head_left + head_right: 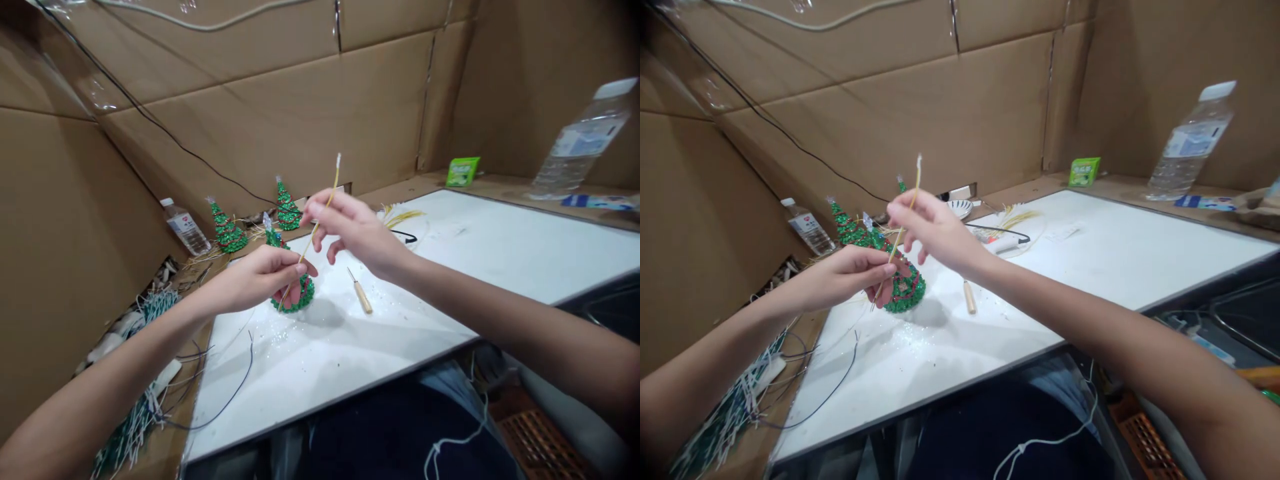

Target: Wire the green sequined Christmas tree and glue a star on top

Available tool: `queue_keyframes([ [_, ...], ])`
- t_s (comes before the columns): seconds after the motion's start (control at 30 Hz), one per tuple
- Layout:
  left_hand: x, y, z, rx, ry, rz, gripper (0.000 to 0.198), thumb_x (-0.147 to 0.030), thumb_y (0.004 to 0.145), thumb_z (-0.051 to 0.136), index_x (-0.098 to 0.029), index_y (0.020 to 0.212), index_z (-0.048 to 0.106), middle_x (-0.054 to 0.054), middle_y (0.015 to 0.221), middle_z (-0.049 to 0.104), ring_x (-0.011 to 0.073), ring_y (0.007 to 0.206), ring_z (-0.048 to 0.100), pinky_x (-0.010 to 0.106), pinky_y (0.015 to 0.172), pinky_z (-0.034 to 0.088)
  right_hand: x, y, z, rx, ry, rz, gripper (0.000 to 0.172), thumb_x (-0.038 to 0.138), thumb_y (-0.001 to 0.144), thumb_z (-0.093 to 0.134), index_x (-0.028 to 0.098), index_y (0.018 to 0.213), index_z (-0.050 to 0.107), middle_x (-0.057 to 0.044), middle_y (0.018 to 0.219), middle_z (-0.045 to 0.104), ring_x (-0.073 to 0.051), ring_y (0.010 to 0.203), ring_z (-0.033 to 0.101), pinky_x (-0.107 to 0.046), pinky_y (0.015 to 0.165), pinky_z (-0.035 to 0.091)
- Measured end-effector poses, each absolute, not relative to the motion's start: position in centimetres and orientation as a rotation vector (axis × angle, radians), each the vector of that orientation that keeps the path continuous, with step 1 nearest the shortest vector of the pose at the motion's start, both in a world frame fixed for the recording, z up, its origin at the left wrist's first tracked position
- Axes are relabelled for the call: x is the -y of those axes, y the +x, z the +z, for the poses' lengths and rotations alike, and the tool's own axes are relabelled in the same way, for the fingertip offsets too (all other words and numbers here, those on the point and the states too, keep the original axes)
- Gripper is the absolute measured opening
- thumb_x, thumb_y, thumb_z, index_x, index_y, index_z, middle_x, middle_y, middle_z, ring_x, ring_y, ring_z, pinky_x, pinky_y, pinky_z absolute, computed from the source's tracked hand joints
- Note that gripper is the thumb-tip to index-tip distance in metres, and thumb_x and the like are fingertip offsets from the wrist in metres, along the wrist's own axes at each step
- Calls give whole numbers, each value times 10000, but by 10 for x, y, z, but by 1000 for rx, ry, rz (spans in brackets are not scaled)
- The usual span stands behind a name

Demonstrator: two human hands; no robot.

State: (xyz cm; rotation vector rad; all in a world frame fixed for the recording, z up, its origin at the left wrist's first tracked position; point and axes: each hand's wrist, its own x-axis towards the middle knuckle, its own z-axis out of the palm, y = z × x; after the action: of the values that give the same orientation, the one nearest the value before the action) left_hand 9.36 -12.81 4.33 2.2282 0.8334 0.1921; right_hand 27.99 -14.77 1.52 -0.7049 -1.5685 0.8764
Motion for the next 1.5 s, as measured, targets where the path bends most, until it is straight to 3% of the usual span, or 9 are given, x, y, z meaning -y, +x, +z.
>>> queue_keyframes([
  [0.17,130,96,37,-829,2218,148,348,-445,901,464,-166,739,594,15,610,648,108,523,576,216,500,462,143,277,-10,1930,-770,703,268,353,911,502,176,711,514,3,662,552,-113,612,523,-256,551,421],
  [0.33,129,90,28,-873,2224,130,350,-453,899,483,-154,762,604,8,616,634,100,526,569,208,504,451,138,286,-23,1966,-716,462,273,328,915,495,167,700,546,-37,807,564,-158,810,541,-321,747,438],
  [0.7,128,86,23,-1022,2271,219,347,-472,855,552,-145,796,653,38,700,672,129,597,609,227,532,461,144,296,-32,1977,-760,472,209,271,882,546,146,733,622,-73,922,569,-160,885,563,-263,663,450],
  [0.87,115,71,15,-1346,2333,1071,362,-471,772,664,-182,967,566,64,997,644,164,785,642,258,628,532,141,314,-47,1979,-799,205,148,245,870,550,158,771,617,-77,984,533,-137,776,530,-271,641,439],
  [0.97,101,66,3,-1369,2198,1096,576,-457,733,708,-200,1183,456,113,1240,539,207,981,636,299,730,560,139,320,-56,2039,-806,86,162,261,887,529,163,788,612,-81,1044,519,-124,740,519,-283,663,427],
  [1.03,93,67,-4,-1328,2167,991,603,-444,746,699,-203,1231,434,117,1298,514,226,1081,609,336,838,544,140,319,-60,2090,-815,42,182,274,901,509,165,798,612,-83,1065,521,-125,746,527,-292,686,425],
  [1.13,86,72,-11,-1211,2199,944,516,-430,793,657,-176,1197,460,103,1198,589,216,1084,601,350,914,506,140,316,-64,2143,-836,-8,203,281,915,480,168,822,621,-88,1088,530,-130,754,533,-293,686,422],
  [1.3,84,78,-11,-1183,2240,913,324,-455,844,583,-157,953,516,60,966,634,197,914,636,312,796,527,137,309,-71,2169,-837,-79,231,290,922,459,180,825,638,-84,1106,545,-128,739,534,-267,616,396],
  [1.5,77,73,-13,-1189,2303,881,315,-467,866,539,-174,977,521,58,963,635,209,923,629,336,799,531,134,306,-73,2182,-855,-77,216,281,917,472,184,830,644,-80,1104,557,-126,735,539,-256,589,378],
])
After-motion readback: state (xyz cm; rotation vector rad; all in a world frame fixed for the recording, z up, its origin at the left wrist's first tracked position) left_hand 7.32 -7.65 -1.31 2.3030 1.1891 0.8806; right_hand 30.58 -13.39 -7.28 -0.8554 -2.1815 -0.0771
